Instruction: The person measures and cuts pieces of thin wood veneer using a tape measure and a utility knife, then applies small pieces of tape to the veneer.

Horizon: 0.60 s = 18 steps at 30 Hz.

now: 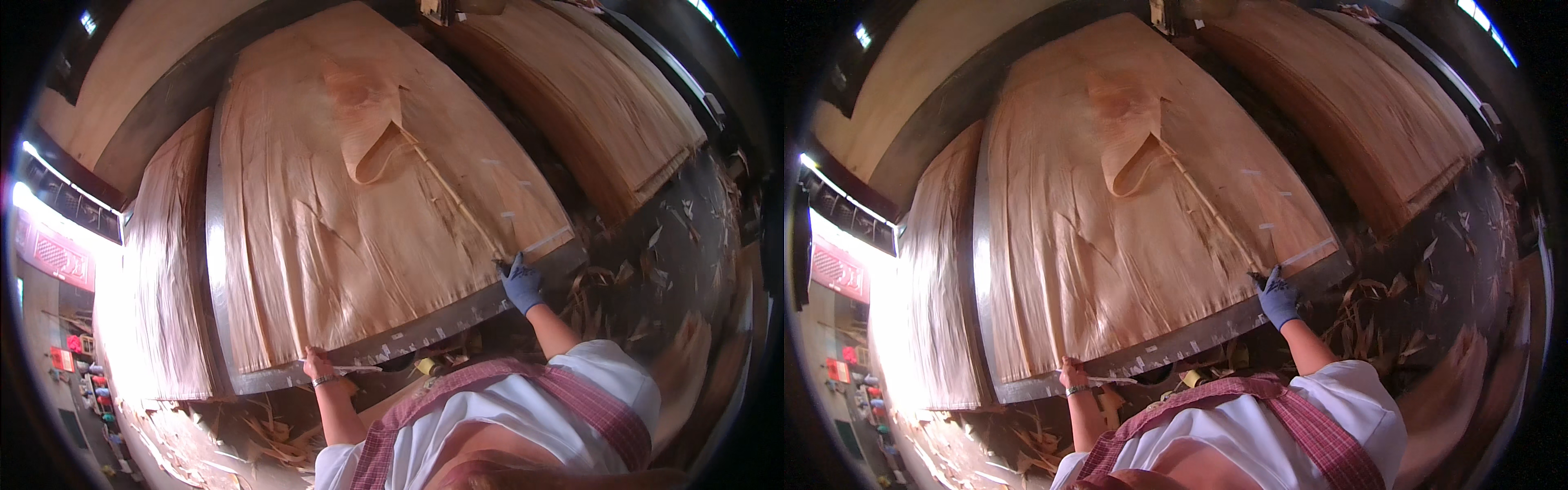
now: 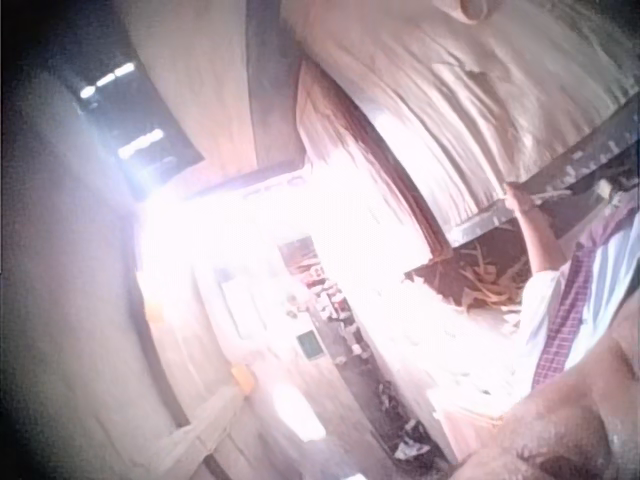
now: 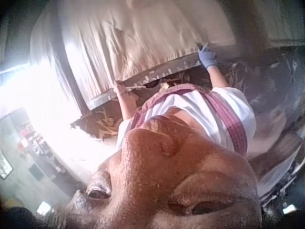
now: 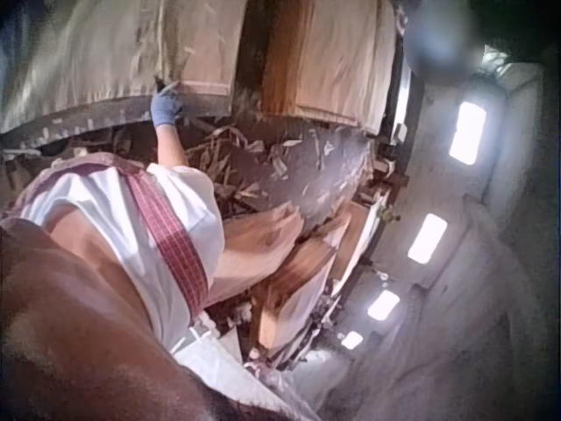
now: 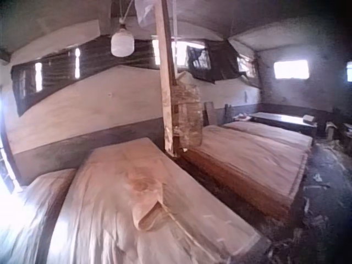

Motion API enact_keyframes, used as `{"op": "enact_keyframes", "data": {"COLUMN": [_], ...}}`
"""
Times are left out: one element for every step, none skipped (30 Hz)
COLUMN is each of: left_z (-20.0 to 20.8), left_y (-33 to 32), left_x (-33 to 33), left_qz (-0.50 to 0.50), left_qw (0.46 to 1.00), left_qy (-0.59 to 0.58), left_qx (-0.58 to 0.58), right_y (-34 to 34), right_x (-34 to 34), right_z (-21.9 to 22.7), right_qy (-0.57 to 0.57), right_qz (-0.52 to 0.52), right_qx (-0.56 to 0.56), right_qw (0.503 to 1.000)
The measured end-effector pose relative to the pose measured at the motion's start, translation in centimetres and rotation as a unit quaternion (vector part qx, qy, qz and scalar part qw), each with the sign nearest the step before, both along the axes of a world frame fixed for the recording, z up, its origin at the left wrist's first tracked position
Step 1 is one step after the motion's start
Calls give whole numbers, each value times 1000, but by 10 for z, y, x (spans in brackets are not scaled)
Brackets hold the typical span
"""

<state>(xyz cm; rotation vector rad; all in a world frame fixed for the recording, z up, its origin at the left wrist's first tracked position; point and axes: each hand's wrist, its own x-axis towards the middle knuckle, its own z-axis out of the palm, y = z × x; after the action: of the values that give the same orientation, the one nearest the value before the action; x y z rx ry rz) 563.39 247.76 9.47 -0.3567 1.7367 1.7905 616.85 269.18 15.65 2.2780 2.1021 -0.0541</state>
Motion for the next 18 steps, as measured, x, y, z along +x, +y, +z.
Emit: {"op": "enact_keyframes", "data": {"left_z": [4,9,17,23,25,26,28,28,27,24,22,21,18,17,15,19,16,8], "left_y": [1,-16,-12,-3,-5,-7,-7,-8,-7,-4,-2,-6,-8,-10,-7,-1,-3,-13], "left_x": [3,-15,-15,-14,-16,-19,-21,-20,-16,-9,-6,-7,-7,-7,-6,0,-4,-14], "left_qz": [-10,0,-10,-30,-49,-65,-82,-104,-86,-80,-72,-65,-58,-50,-43,-43,-65,-84], "left_qw": [1000,999,999,999,999,997,995,991,995,996,997,998,998,998,998,998,997,995], "left_qy": [-7,-22,-35,-24,-12,-9,-7,-6,-6,-7,-6,-13,-21,-28,-35,-45,-41,-37], "left_qx": [-26,-23,-10,2,9,35,62,82,57,28,-2,-10,-14,-18,-21,-24,12,47], "right_y": [-6,-11,-12,-14,-23,-27,-27,-21,-16,-11,-8,-5,0,3,5,5,5,6], "right_x": [-1,-20,-22,-22,-19,-16,-12,-14,-13,-3,7,7,4,7,11,18,17,13], "right_z": [-3,19,25,29,29,22,19,33,41,21,0,0,7,17,31,36,35,34], "right_qy": [-32,-12,15,42,69,122,119,114,110,106,99,95,90,103,116,128,127,129], "right_qz": [2,16,7,-2,-10,36,35,27,13,30,48,44,41,30,19,2,-11,-21], "right_qx": [4,-35,-34,-32,-36,62,47,26,3,36,67,51,39,8,-20,-47,-56,-66], "right_qw": [999,999,999,999,997,990,991,993,994,993,992,993,994,994,993,991,990,989]}}
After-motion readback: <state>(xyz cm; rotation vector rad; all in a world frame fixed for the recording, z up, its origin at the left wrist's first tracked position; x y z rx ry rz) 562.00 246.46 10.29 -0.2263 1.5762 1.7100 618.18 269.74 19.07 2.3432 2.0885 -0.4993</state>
